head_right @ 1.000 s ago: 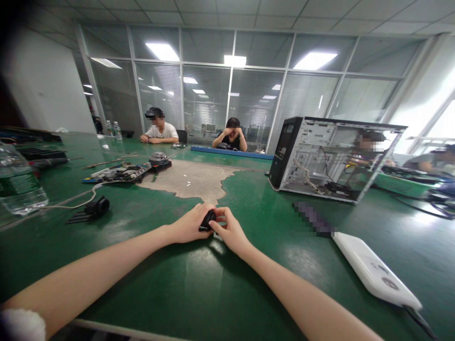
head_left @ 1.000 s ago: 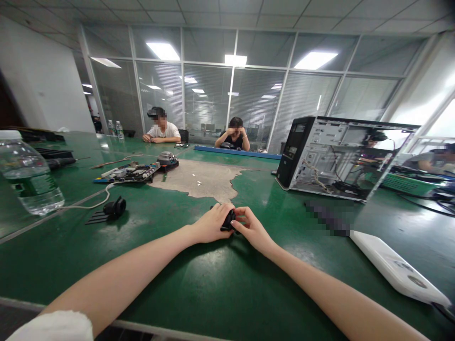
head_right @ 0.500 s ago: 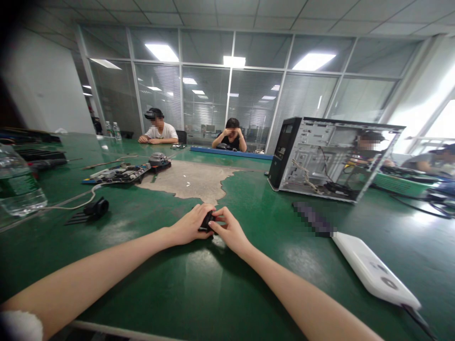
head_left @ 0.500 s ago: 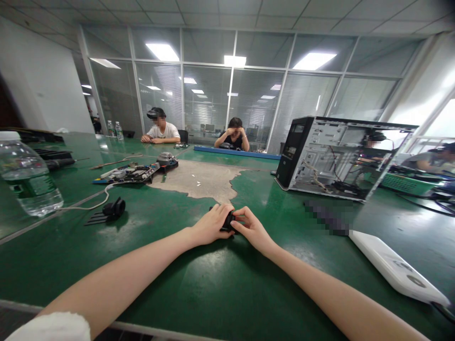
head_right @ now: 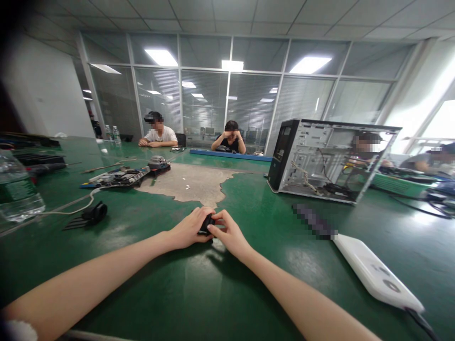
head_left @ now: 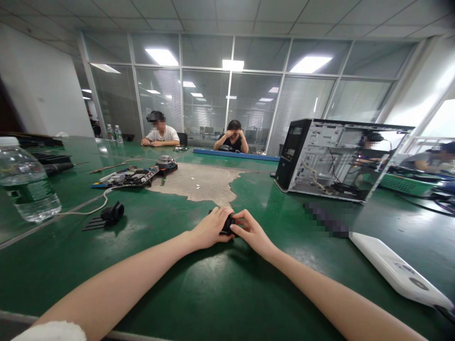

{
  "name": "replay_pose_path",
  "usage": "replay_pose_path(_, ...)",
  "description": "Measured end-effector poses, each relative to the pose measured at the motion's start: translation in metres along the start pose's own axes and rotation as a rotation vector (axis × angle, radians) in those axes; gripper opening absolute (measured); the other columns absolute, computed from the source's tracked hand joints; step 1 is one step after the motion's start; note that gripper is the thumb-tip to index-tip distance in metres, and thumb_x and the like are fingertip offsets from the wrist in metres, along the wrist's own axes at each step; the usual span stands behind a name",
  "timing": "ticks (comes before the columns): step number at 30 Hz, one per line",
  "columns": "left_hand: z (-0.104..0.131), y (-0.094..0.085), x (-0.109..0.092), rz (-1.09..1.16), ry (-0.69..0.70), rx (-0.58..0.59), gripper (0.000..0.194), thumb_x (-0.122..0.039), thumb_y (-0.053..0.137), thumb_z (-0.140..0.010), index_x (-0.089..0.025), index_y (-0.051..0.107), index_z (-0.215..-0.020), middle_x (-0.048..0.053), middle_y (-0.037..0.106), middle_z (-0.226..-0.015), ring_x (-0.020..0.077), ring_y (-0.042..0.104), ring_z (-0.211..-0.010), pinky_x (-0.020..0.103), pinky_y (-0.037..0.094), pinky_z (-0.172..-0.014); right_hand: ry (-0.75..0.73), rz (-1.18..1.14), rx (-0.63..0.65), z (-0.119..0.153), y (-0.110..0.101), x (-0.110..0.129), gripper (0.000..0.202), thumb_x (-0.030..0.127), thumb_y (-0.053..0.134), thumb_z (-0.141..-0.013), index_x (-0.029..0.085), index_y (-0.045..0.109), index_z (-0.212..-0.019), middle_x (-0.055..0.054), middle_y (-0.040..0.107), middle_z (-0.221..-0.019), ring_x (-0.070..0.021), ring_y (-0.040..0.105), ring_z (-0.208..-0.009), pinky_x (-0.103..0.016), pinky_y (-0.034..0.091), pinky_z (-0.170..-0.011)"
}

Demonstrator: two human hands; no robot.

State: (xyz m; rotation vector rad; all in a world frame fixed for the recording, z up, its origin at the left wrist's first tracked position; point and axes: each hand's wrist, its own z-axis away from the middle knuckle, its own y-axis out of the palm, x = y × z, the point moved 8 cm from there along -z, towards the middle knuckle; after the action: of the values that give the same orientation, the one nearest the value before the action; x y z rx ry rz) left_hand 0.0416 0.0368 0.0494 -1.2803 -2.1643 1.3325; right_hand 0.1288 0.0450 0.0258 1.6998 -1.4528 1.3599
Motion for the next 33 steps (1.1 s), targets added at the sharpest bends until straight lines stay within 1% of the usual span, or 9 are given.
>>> replay_pose_path(3, 0.0, 0.0, -0.001, -0.004, 0.001, 0.003, 0.054, -0.03, 0.06, -0.068, -0.017, 0.032, -0.112, 0.008, 0.045, -0.109, 0.0223, 0.044, -0.092, 0.037, 0.039, -0.08, 0.011, 0.018, -0.018, -0.001, -0.002, -0.002, 0.019, 0.031, 0.054, -0.074, 0.021, 0.044, -0.086, 0.0, 0.051, -0.086, -0.0136, 0.054, -0.082, -0.026, 0.046, -0.066)
replay_pose_path(8, -0.001, -0.001, -0.002, -0.002, 0.006, 0.013, 0.051, -0.029, 0.06, -0.068, -0.017, 0.034, -0.11, 0.008, 0.046, -0.108, 0.0222, 0.044, -0.092, 0.037, 0.039, -0.08, 0.06, 0.045, -0.028, -0.003, -0.005, -0.007, 0.025, 0.03, 0.055, -0.073, 0.02, 0.044, -0.093, -0.003, 0.05, -0.098, -0.0147, 0.054, -0.086, -0.029, 0.046, -0.07)
replay_pose_path(10, -0.001, -0.001, -0.002, 0.0, 0.004, 0.009, 0.052, -0.028, 0.061, -0.068, -0.017, 0.034, -0.111, 0.008, 0.045, -0.109, 0.0224, 0.044, -0.093, 0.037, 0.038, -0.08, 0.059, 0.041, -0.005, -0.003, -0.003, -0.005, 0.024, 0.029, 0.056, -0.072, 0.02, 0.044, -0.092, -0.003, 0.051, -0.096, -0.0145, 0.054, -0.085, -0.028, 0.047, -0.069)
replay_pose_path(13, -0.001, 0.0, 0.0, -0.001, -0.003, 0.011, 0.056, -0.025, 0.062, -0.065, -0.018, 0.033, -0.112, 0.008, 0.045, -0.11, 0.0225, 0.044, -0.092, 0.038, 0.038, -0.08, 0.009, 0.016, 0.016, -0.002, 0.0, 0.001, 0.023, 0.026, 0.059, -0.07, 0.021, 0.043, -0.087, -0.001, 0.05, -0.09, -0.0151, 0.053, -0.088, -0.026, 0.047, -0.066)
replay_pose_path(19, -0.001, 0.001, 0.0, -0.008, 0.0, 0.01, 0.055, -0.029, 0.06, -0.068, -0.018, 0.032, -0.114, 0.008, 0.045, -0.111, 0.0228, 0.044, -0.094, 0.038, 0.038, -0.081, 0.011, 0.023, -0.028, -0.002, -0.003, 0.0, 0.018, 0.03, 0.056, -0.072, 0.021, 0.044, -0.083, 0.001, 0.049, -0.085, -0.0141, 0.054, -0.083, -0.025, 0.047, -0.063)
replay_pose_path(24, -0.002, 0.002, 0.0, -0.001, -0.007, 0.016, 0.053, -0.029, 0.06, -0.068, -0.018, 0.033, -0.112, 0.008, 0.045, -0.109, 0.0229, 0.044, -0.093, 0.038, 0.038, -0.08, 0.046, 0.065, -0.055, -0.004, -0.007, -0.005, 0.025, 0.031, 0.057, -0.071, 0.02, 0.045, -0.09, -0.002, 0.052, -0.093, -0.0151, 0.054, -0.086, -0.029, 0.047, -0.07)
replay_pose_path(26, -0.002, 0.002, 0.001, -0.001, -0.008, 0.019, 0.054, -0.028, 0.061, -0.067, -0.018, 0.033, -0.112, 0.008, 0.045, -0.109, 0.0229, 0.044, -0.093, 0.038, 0.038, -0.08, 0.05, 0.071, -0.041, -0.004, -0.006, -0.005, 0.024, 0.03, 0.057, -0.071, 0.02, 0.046, -0.09, -0.003, 0.052, -0.094, -0.0156, 0.054, -0.088, -0.03, 0.047, -0.072)
replay_pose_path(30, -0.002, 0.002, 0.001, 0.0, -0.013, 0.022, 0.058, -0.024, 0.062, -0.065, -0.019, 0.032, -0.113, 0.008, 0.045, -0.111, 0.0228, 0.044, -0.092, 0.038, 0.038, -0.08, 0.01, 0.021, 0.002, -0.002, -0.001, 0.002, 0.024, 0.027, 0.06, -0.068, 0.021, 0.043, -0.085, -0.001, 0.051, -0.088, -0.0158, 0.053, -0.089, -0.026, 0.048, -0.067)
replay_pose_path(33, -0.001, 0.002, 0.001, 0.007, -0.016, 0.016, 0.059, -0.024, 0.063, -0.064, -0.019, 0.031, -0.114, 0.007, 0.045, -0.111, 0.0228, 0.044, -0.093, 0.037, 0.038, -0.08, 0.003, 0.012, -0.007, -0.001, 0.0, 0.002, 0.022, 0.029, 0.058, -0.07, 0.021, 0.043, -0.084, 0.0, 0.05, -0.086, -0.0147, 0.053, -0.087, -0.024, 0.048, -0.064)
